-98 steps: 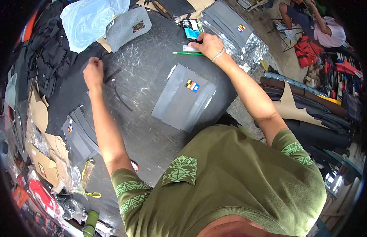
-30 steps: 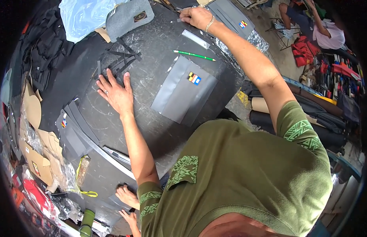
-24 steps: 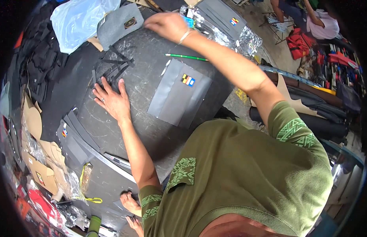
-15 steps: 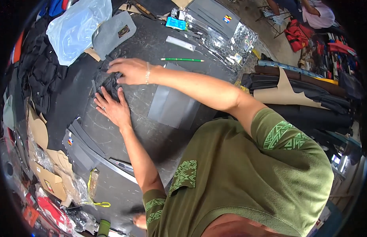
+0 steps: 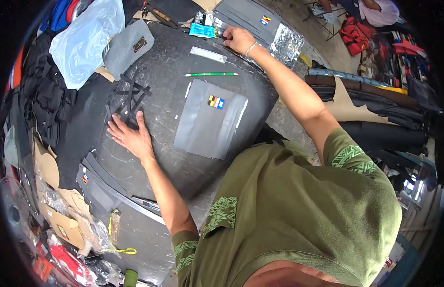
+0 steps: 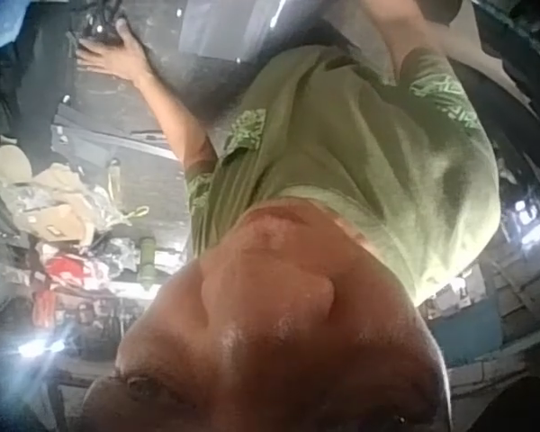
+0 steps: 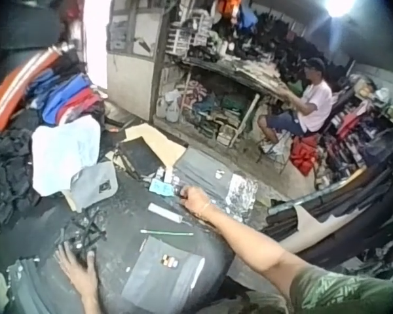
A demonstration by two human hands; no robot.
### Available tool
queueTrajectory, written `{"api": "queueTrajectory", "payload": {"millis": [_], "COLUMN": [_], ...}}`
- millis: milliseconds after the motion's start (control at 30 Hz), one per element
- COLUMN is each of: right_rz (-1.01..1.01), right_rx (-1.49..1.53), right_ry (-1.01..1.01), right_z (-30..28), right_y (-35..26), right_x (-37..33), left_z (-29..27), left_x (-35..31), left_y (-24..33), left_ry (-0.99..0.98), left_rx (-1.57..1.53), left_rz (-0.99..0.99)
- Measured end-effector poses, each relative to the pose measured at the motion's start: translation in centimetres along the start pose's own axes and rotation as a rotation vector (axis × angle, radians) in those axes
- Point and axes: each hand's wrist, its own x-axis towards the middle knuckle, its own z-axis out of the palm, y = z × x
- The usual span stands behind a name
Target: Cutting rectangular pieces of fabric using a utility knife and a metal ruler on a workbench.
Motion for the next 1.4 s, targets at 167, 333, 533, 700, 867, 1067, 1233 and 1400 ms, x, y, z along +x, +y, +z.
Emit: {"api": "queueTrajectory", "payload": {"millis": [167, 333, 533, 700, 867, 1067, 1233, 1400], "right_rz": [0.000, 0.039, -0.184, -0.338, -0.388, -0.142, 0.031, 0.101], "right_rx": [-0.054, -0.042, 0.214, 0.425, 0.452, 0.352, 0.081, 0.050], "right_ry": [-0.021, -0.090, -0.075, -0.158, -0.194, 0.131, 0.070, -0.091], "right_z": [-0.2, -1.8, -4.0, 2.0, 7.2, 1.8, -0.8, -1.1], "right_y": [-0.7, -1.7, -9.1, -17.1, -20.0, -9.6, -0.8, -0.1], "right_x": [0.1, -0.4, -5.1, -7.6, -6.5, -4.8, -4.3, -3.8], "left_z": [0.4, 0.8, 0.5, 0.8, 0.9, 0.6, 0.7, 0.9], "left_x": [-0.1, 0.3, -0.1, 0.2, 0.1, -0.2, 0.2, -0.1], "left_y": [0.1, 0.6, -0.4, 0.2, -0.1, -0.5, -0.2, -0.4], "left_ry": [0.046, -0.010, -0.044, -0.067, -0.080, -0.056, -0.048, -0.075], "left_rx": [0.069, 0.119, 0.107, 0.120, 0.081, 0.094, 0.119, 0.151], "left_rz": [-0.010, -0.035, -0.029, -0.017, -0.014, -0.013, 0.012, 0.015]}}
